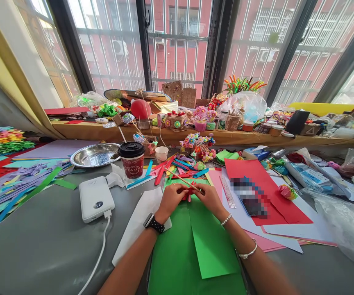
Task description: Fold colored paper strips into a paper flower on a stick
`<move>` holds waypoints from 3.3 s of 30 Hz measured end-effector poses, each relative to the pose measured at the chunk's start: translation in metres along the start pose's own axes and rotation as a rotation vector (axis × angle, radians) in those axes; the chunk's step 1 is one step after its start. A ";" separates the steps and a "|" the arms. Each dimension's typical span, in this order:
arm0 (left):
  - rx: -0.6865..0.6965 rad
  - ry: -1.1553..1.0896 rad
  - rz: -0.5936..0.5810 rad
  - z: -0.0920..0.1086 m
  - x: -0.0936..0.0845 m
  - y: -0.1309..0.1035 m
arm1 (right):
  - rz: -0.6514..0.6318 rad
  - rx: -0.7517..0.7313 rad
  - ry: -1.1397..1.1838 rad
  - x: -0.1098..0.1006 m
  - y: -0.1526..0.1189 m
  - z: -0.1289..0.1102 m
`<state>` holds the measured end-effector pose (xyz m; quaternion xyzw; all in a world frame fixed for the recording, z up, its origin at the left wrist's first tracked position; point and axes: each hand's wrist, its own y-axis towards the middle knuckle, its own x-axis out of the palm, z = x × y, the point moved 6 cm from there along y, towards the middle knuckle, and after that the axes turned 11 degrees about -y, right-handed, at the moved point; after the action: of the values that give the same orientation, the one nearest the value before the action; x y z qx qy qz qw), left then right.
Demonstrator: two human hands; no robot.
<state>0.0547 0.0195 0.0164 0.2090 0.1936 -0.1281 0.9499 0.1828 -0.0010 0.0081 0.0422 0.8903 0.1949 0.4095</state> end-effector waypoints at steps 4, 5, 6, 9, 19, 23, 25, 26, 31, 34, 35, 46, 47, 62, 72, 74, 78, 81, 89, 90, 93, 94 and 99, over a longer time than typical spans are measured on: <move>-0.010 0.008 0.016 -0.002 0.000 -0.001 | 0.024 -0.002 0.004 -0.001 -0.001 -0.003; -0.015 0.017 0.019 -0.002 0.000 -0.001 | 0.031 -0.006 -0.002 -0.001 -0.002 -0.004; -0.019 0.027 0.020 -0.003 -0.001 -0.001 | 0.037 -0.009 -0.009 -0.001 -0.002 -0.004; -0.025 0.040 0.001 -0.004 0.000 -0.001 | 0.040 -0.010 -0.033 -0.001 -0.002 -0.004; -0.017 0.050 -0.049 -0.012 0.001 0.001 | 0.020 -0.026 -0.031 0.001 -0.003 -0.008; -0.040 -0.015 -0.044 -0.009 0.000 0.002 | 0.030 -0.002 -0.044 0.001 -0.002 -0.005; -0.052 -0.079 -0.079 -0.008 0.002 0.002 | 0.024 -0.002 -0.026 0.001 -0.001 -0.003; -0.057 -0.098 -0.095 -0.008 0.002 0.002 | 0.018 -0.008 -0.018 0.002 -0.001 -0.002; -0.097 -0.197 -0.164 -0.007 0.005 0.000 | -0.045 -0.057 0.023 0.003 -0.001 -0.003; -0.131 -0.231 -0.177 -0.006 0.004 0.000 | -0.076 -0.064 0.051 0.000 0.000 -0.005; -0.140 -0.242 -0.183 -0.005 0.003 0.000 | -0.078 -0.062 0.053 -0.001 0.000 -0.005; -0.171 -0.260 -0.231 -0.006 0.009 -0.001 | -0.086 -0.050 -0.019 0.004 0.000 0.000; -0.166 -0.267 -0.238 -0.006 0.011 -0.001 | -0.085 -0.052 -0.023 0.004 0.000 0.001; -0.122 -0.186 -0.182 -0.005 0.009 0.000 | -0.165 -0.192 -0.055 -0.003 0.001 -0.008; -0.191 -0.327 -0.214 -0.008 0.010 0.001 | -0.025 -0.171 0.063 -0.019 0.004 -0.002; -0.200 -0.373 -0.222 -0.008 0.009 0.001 | -0.019 -0.136 0.102 -0.024 0.004 -0.002; -0.193 -0.413 -0.207 -0.008 0.006 0.001 | -0.128 -0.101 0.153 -0.024 0.002 -0.005; -0.182 -0.470 -0.246 -0.007 0.007 0.001 | -0.132 -0.117 0.121 -0.024 0.001 -0.009; -0.104 -0.437 -0.315 0.001 0.010 0.001 | -0.085 -0.154 0.110 -0.020 0.002 -0.009; -0.103 -0.441 -0.326 0.001 0.010 0.000 | -0.079 -0.186 0.106 -0.019 0.001 -0.010; -0.119 -0.473 -0.330 -0.001 0.011 0.000 | -0.048 -0.274 0.099 -0.018 0.001 -0.012; -0.130 -0.484 -0.319 -0.002 0.010 0.000 | -0.036 -0.289 0.104 -0.018 0.000 -0.013; -0.175 -0.543 -0.302 -0.004 0.011 0.001 | 0.031 -0.289 0.107 -0.018 0.000 -0.013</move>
<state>0.0637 0.0204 0.0090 0.0536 -0.0276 -0.3016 0.9515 0.1852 -0.0098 0.0288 -0.0137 0.8727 0.3293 0.3603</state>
